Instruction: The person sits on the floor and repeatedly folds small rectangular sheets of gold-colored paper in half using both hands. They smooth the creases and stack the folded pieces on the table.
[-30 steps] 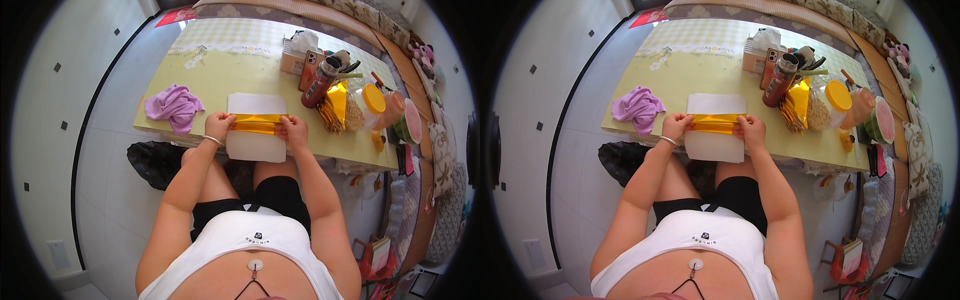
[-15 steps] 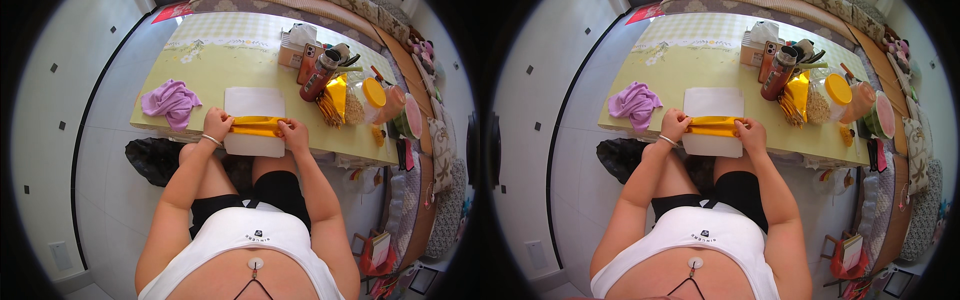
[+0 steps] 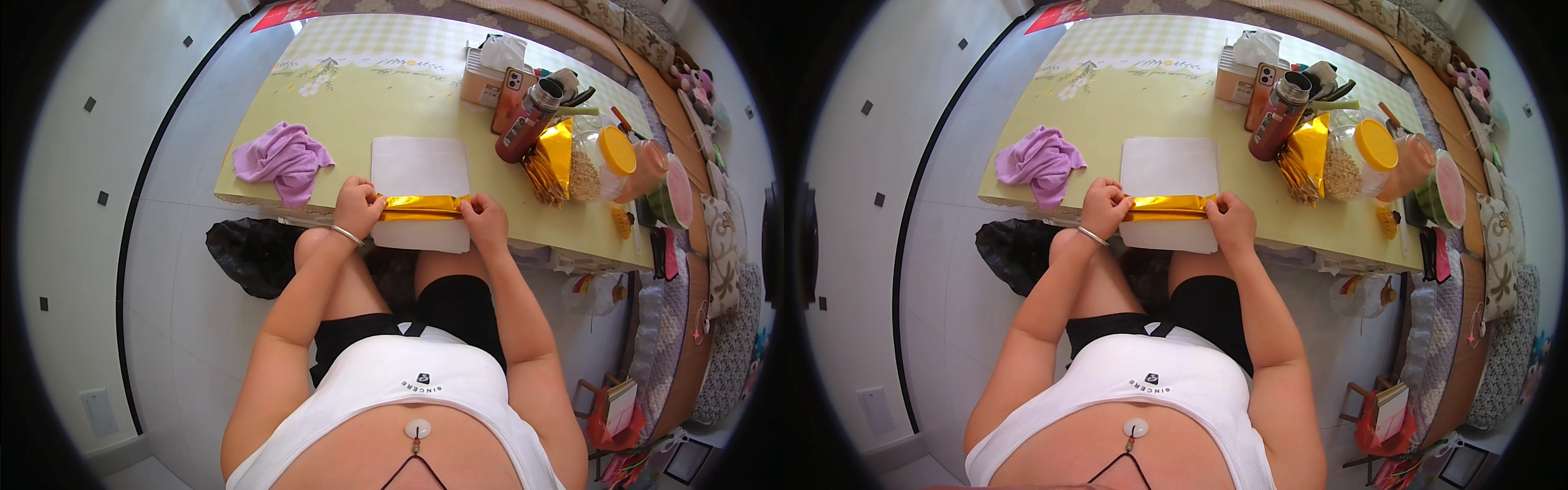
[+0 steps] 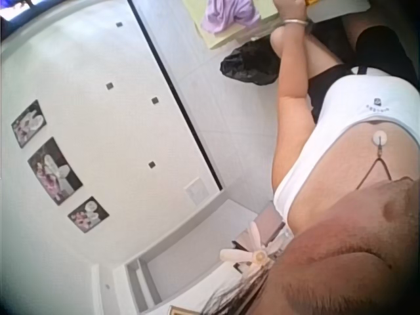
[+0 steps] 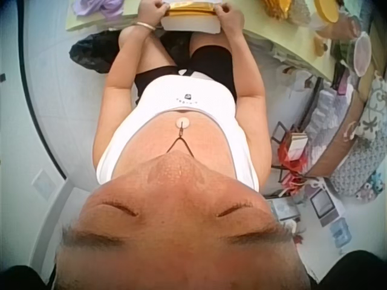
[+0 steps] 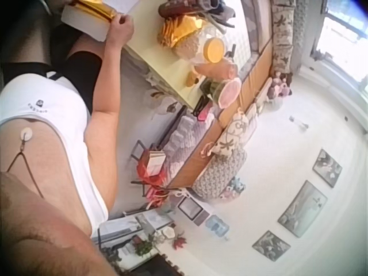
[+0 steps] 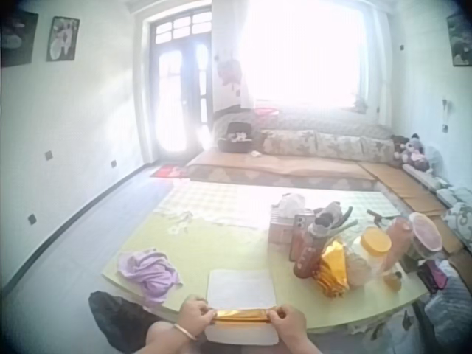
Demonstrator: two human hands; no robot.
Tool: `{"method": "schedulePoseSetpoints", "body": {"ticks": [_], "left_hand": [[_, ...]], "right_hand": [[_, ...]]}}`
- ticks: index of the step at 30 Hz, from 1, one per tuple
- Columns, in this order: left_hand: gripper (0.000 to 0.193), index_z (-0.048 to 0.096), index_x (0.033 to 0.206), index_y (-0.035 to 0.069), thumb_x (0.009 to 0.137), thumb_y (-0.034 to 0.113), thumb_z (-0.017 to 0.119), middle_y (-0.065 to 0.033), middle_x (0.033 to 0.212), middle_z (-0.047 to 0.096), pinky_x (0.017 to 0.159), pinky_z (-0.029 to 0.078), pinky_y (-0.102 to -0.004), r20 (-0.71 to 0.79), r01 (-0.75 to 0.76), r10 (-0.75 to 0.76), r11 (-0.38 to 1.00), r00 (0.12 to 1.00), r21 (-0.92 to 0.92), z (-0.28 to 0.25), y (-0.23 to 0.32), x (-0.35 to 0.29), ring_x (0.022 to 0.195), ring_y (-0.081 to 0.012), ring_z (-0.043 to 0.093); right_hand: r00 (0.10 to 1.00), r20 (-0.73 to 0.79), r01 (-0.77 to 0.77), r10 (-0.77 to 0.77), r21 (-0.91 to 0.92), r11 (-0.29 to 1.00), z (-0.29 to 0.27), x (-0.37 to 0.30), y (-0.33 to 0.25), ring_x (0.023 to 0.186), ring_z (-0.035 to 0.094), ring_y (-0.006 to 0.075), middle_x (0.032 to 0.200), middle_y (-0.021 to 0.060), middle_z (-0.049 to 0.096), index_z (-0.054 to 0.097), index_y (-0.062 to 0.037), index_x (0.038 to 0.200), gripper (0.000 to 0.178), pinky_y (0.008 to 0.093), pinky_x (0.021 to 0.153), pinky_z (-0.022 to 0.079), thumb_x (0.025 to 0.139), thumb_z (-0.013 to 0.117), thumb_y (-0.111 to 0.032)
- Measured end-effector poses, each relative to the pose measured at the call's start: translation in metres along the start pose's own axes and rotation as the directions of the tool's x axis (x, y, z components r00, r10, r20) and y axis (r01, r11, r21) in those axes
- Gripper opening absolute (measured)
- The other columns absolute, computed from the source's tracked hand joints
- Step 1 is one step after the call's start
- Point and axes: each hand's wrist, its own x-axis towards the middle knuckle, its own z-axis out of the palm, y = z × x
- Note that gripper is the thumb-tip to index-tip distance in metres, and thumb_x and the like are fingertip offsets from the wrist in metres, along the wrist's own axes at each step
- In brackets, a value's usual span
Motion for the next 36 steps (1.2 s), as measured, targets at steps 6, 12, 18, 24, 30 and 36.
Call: {"method": "schedulePoseSetpoints", "body": {"ticks": [6,12,18,24,30,36], "left_hand": [[0.022,0.065,0.074,-0.002,0.072,0.009,0.085,-0.0178,0.107,0.062,0.076,0.054,-0.0344,0.065,-0.042,0.044,0.999,0.997,-0.035,-0.010,0.017,-0.010,0.092,-0.0267,0.063],[0.026,0.067,0.081,0.002,0.065,0.006,0.088,-0.0173,0.112,0.062,0.086,0.054,-0.0377,0.031,-0.108,0.108,0.994,0.994,-0.001,-0.003,0.010,-0.003,0.103,-0.0299,0.063],[0.021,0.068,0.079,0.002,0.069,0.008,0.086,-0.0165,0.113,0.062,0.092,0.051,-0.0390,0.054,-0.028,0.028,1.000,0.998,0.012,0.002,-0.002,0.013,0.107,-0.0312,0.062],[0.016,0.074,0.079,0.003,0.077,0.017,0.083,-0.0160,0.111,0.063,0.094,0.049,-0.0400,0.081,-0.038,0.036,0.999,0.996,0.023,0.003,-0.012,0.019,0.107,-0.0314,0.061],[0.020,0.075,0.079,0.001,0.081,0.019,0.080,-0.0162,0.110,0.063,0.096,0.048,-0.0399,0.102,-0.016,0.007,0.996,0.995,0.089,0.003,-0.006,0.022,0.107,-0.0313,0.061],[0.022,0.072,0.077,0.000,0.080,0.020,0.080,-0.0165,0.109,0.063,0.095,0.049,-0.0398,0.093,-0.058,0.045,0.989,0.995,0.134,0.003,-0.004,0.021,0.106,-0.0315,0.061]], "right_hand": [[0.999,-0.033,0.007,-0.010,-0.075,0.997,-0.002,-0.001,-0.007,0.067,0.066,0.0283,0.073,0.0117,0.068,0.067,-0.0043,0.083,0.024,0.0407,0.066,0.051,0.087,0.070,-0.028],[0.999,-0.002,-0.052,0.052,0.063,0.997,0.003,0.015,-0.002,0.070,0.067,0.0279,0.075,0.0114,0.070,0.069,-0.0044,0.085,0.025,0.0391,0.066,0.051,0.089,0.071,-0.029],[0.999,-0.037,-0.010,0.011,0.012,1.000,0.002,0.022,0.002,0.069,0.067,0.0274,0.075,0.0108,0.070,0.069,-0.0050,0.083,0.028,0.0391,0.066,0.051,0.090,0.071,-0.032],[0.997,-0.077,0.002,-0.005,-0.034,0.999,0.004,0.014,0.000,0.073,0.065,0.0301,0.079,0.0112,0.068,0.068,-0.0047,0.081,0.029,0.0415,0.068,0.051,0.090,0.070,-0.033],[0.986,-0.126,0.099,-0.108,-0.078,0.992,0.005,0.011,0.007,0.077,0.063,0.0321,0.083,0.0133,0.063,0.066,-0.0036,0.076,0.026,0.0431,0.071,0.050,0.087,0.073,-0.026],[0.972,-0.128,0.172,-0.197,-0.181,0.968,0.006,0.007,0.003,0.078,0.062,0.0344,0.086,0.0147,0.061,0.064,-0.0032,0.074,0.025,0.0448,0.072,0.051,0.088,0.073,-0.023]]}}
